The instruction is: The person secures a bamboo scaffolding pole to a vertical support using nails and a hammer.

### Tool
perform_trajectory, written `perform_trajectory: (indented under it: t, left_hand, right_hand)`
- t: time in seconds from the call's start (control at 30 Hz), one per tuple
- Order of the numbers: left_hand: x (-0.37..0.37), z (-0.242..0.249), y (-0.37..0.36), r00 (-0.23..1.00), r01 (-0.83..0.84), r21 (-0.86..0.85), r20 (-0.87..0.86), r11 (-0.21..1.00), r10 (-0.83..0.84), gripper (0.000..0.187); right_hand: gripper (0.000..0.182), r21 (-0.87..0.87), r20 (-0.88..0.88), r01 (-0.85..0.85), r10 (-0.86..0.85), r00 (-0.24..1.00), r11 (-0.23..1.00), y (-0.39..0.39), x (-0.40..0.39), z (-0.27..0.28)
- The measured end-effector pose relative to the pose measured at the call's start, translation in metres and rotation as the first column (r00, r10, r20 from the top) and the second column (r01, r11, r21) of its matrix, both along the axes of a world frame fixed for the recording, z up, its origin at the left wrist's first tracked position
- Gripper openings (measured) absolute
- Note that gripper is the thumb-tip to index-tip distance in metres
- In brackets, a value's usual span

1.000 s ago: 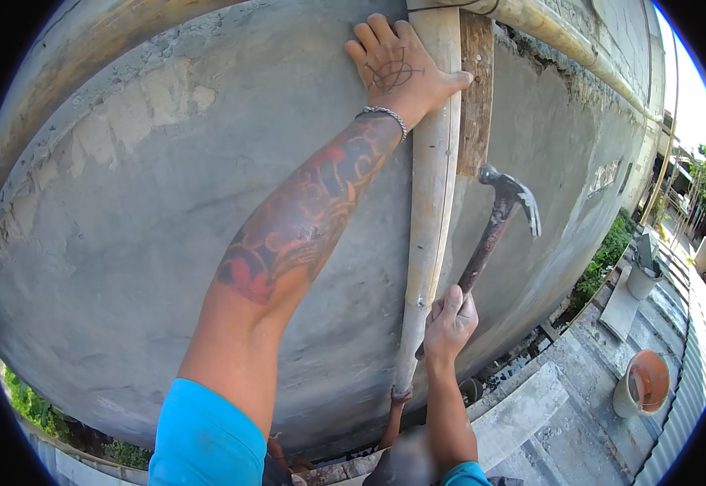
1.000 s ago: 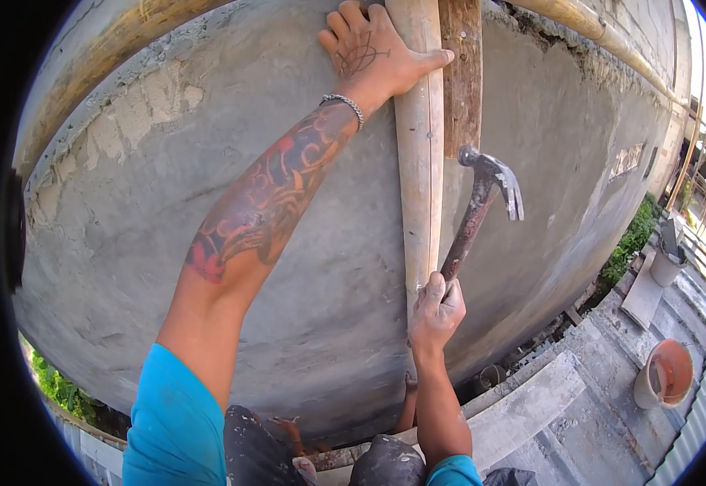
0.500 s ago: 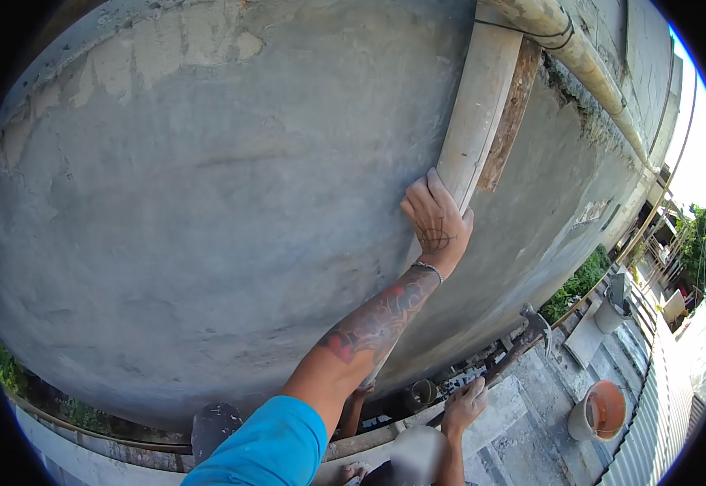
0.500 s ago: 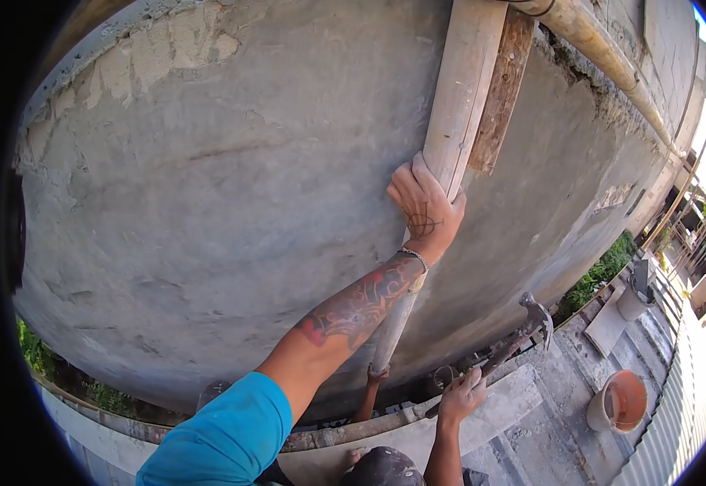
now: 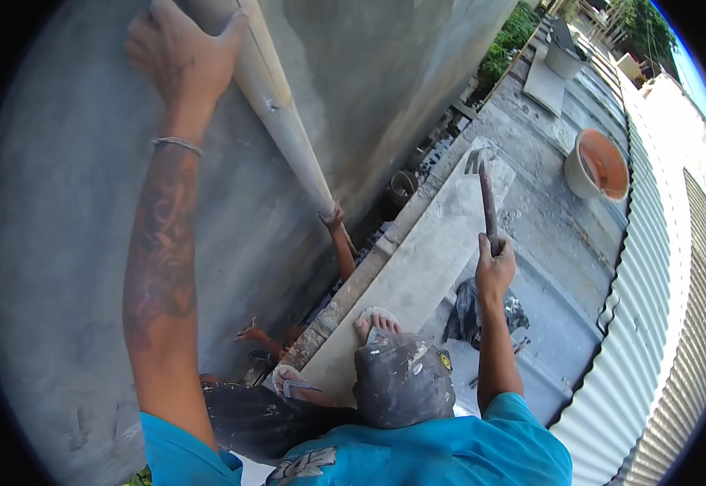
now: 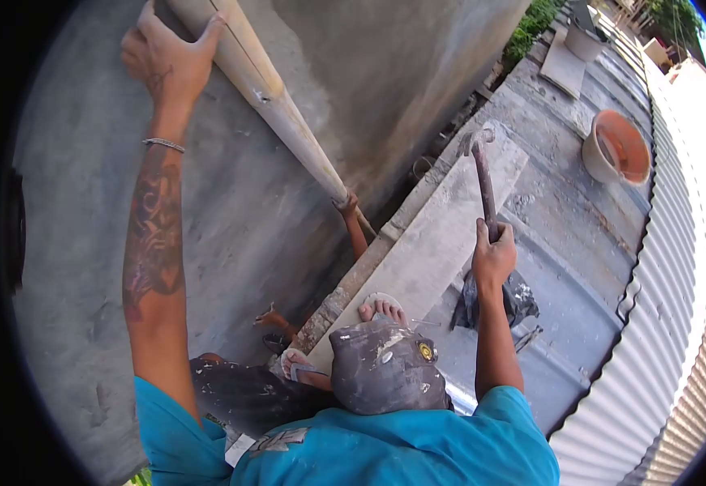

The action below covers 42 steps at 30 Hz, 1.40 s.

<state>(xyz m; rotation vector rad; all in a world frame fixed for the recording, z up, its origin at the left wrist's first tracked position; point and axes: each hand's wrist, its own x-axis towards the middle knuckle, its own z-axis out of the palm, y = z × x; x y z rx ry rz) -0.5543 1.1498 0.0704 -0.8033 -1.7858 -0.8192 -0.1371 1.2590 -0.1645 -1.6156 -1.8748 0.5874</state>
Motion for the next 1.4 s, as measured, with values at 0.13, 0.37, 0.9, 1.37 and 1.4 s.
perform_trajectory:
  t: [0.13, 0.37, 0.9, 1.37, 1.4]
  left_hand:
    - [-0.008, -0.03, -0.001, 0.974, 0.016, -0.036, -0.225, 0.999, -0.024, 0.06]
    - [-0.031, -0.073, -0.022, 0.97, -0.079, -0.415, -0.24, 0.907, -0.025, 0.085]
    - [0.049, -0.101, -0.053, 0.964, 0.155, -0.359, -0.149, 0.92, -0.221, 0.057]
    - [0.235, -0.24, -0.105, 0.366, 0.916, -0.383, 0.92, -0.121, -0.14, 0.024]
    - [0.232, -0.223, -0.098, 0.408, 0.901, -0.407, 0.913, -0.154, -0.021, 0.02]
  right_hand:
    - [0.035, -0.091, 0.421, 0.167, -0.114, 0.9, 0.982, -0.001, 0.076, -0.066]
    - [0.034, -0.085, 0.592, 0.238, -0.143, 0.793, 0.968, -0.014, 0.12, -0.119]
    - [0.017, -0.321, 0.517, -0.592, 0.661, 0.544, 0.739, -0.154, 0.124, -0.172]
    - [0.015, -0.241, 0.025, -0.922, 0.952, 0.305, 0.302, -0.082, -0.023, 0.033]
    - [0.016, -0.163, 0.012, -0.945, 0.959, 0.285, 0.283, -0.079, -0.026, 0.038]
